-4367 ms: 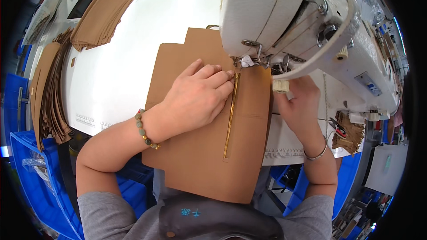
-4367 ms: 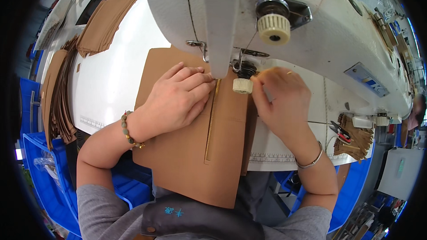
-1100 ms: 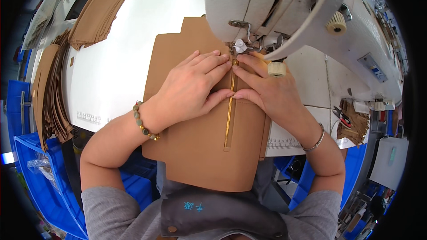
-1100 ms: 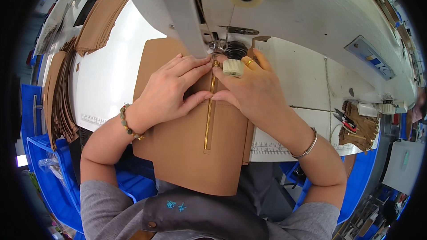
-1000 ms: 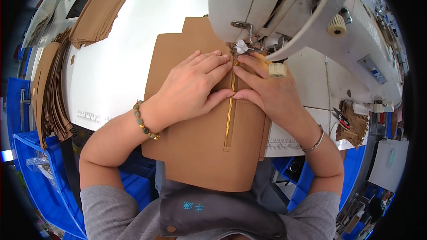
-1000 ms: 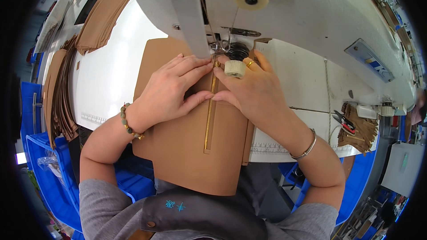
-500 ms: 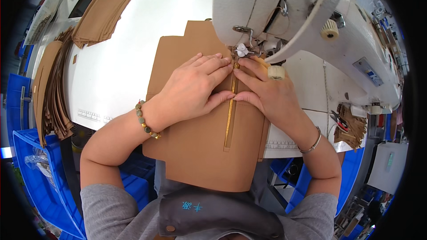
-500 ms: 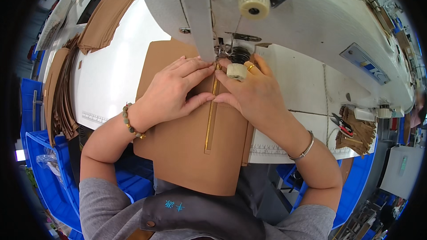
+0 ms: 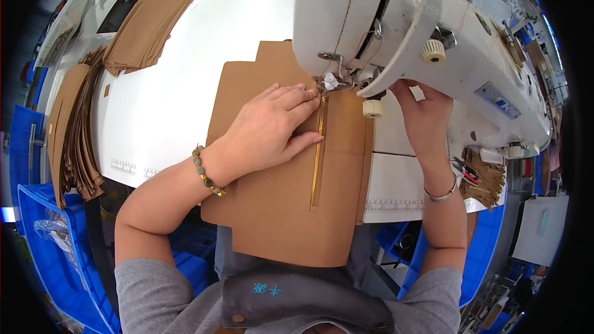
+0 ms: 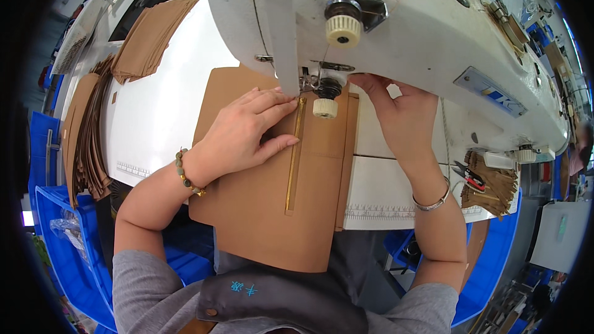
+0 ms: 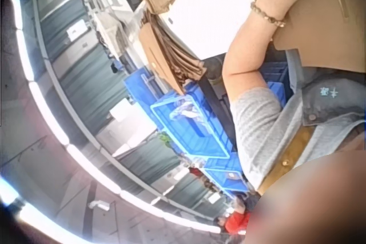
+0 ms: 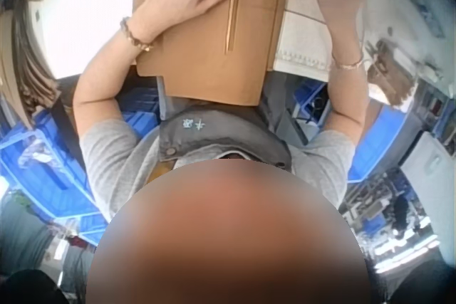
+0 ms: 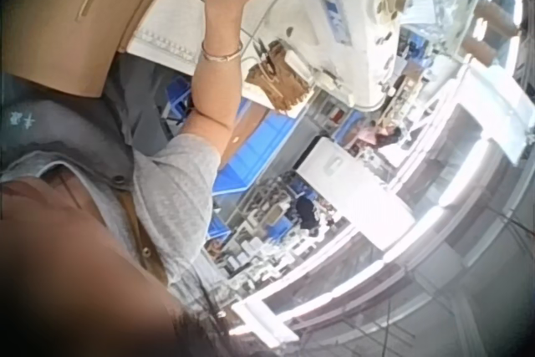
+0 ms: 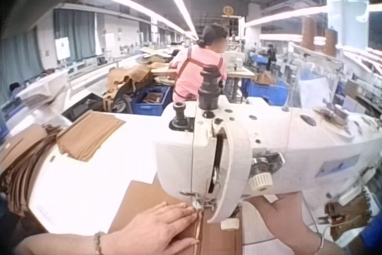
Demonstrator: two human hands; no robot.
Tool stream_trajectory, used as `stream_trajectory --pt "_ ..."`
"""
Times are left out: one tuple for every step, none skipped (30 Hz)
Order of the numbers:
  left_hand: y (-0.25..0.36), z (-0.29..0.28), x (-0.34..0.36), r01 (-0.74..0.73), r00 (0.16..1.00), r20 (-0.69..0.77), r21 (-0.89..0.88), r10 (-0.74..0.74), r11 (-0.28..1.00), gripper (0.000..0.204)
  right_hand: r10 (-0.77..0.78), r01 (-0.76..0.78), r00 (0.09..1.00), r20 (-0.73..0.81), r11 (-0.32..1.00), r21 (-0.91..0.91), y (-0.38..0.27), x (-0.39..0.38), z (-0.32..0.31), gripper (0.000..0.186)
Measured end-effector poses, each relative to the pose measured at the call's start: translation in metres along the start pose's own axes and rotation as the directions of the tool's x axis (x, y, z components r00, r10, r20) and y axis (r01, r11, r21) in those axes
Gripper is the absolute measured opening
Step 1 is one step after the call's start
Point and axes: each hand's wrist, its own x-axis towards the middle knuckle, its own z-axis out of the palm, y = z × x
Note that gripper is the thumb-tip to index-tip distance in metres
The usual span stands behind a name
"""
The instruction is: Sewing a zipper and attaching components to a leather bag part using an industrial sewing machine.
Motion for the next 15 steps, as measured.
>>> stream_trajectory --pt "0.000 0.000 0.000 0.009 1.000 0.011 -0.003 -0.009 1.000 0.052 0.024 -0.024 1.000 0.014 1.000 0.013 0.000 0.001 0.001 0.009" --pt "0.000 0.000 -0.001 0.019 1.000 0.024 -0.006 -0.019 1.000 0.052 -0.001 0.002 1.000 -0.011 0.998 0.062 0.000 0.002 0.003 0.008" --pt "0.000 0.000 -0.001 0.020 0.999 0.025 -0.009 -0.020 1.000 0.052 -0.022 0.026 0.999 -0.036 0.994 0.111 0.000 0.002 0.005 0.007" --pt "0.000 0.000 -0.001 0.012 1.000 0.016 -0.001 -0.012 1.000 0.052 -0.018 0.022 0.999 -0.034 0.994 0.111 0.000 0.001 0.006 0.007" --pt "0.000 0.001 -0.001 0.002 1.000 0.007 0.010 -0.002 1.000 0.052 0.013 -0.010 1.000 -0.024 0.991 0.135 0.000 0.000 0.007 0.008" --pt "0.001 0.001 -0.001 0.001 1.000 0.010 0.009 -0.001 1.000 0.052 0.052 -0.047 0.998 -0.027 0.987 0.152 0.000 0.000 0.008 0.009" --pt "0.001 0.000 -0.002 0.004 1.000 0.021 0.009 -0.004 1.000 0.052 0.049 -0.046 0.999 -0.017 0.986 0.160 0.000 -0.001 0.008 0.009" --pt "0.002 0.000 -0.002 0.003 1.000 0.029 0.006 -0.003 1.000 0.052 0.062 -0.057 0.998 -0.021 0.985 0.163 0.001 -0.001 0.008 0.009" --pt "0.002 0.000 -0.002 0.005 0.999 0.035 0.011 -0.005 1.000 0.052 0.086 -0.081 0.996 -0.023 0.983 0.164 0.001 -0.002 0.008 0.009" --pt "0.003 0.001 -0.002 0.010 1.000 0.028 0.018 -0.011 1.000 0.052 0.079 -0.073 0.997 -0.027 0.983 0.169 0.001 -0.003 0.007 0.009" --pt "0.004 0.001 -0.002 0.019 0.999 0.031 0.022 -0.020 1.000 0.052 0.055 -0.052 0.998 -0.025 0.993 0.105 0.002 -0.004 0.006 0.010" --pt "0.005 0.002 -0.003 0.014 1.000 0.024 0.023 -0.015 1.000 0.052 0.030 -0.029 0.999 -0.020 0.999 0.041 0.002 -0.006 0.006 0.011" --pt "0.006 0.003 -0.003 0.026 0.999 0.019 0.034 -0.027 0.999 0.050 0.031 -0.030 0.999 -0.021 0.999 0.042 0.003 -0.009 0.006 0.011" --pt "0.006 0.003 -0.003 0.037 0.999 0.013 0.044 -0.038 0.998 0.049 -0.009 0.009 0.997 0.083 1.000 -0.007 0.003 -0.012 0.008 0.013" --pt "0.006 0.003 -0.004 0.036 0.999 0.014 0.044 -0.037 0.998 0.049 -0.043 0.048 0.985 0.167 0.998 -0.030 0.003 -0.016 0.010 0.016"
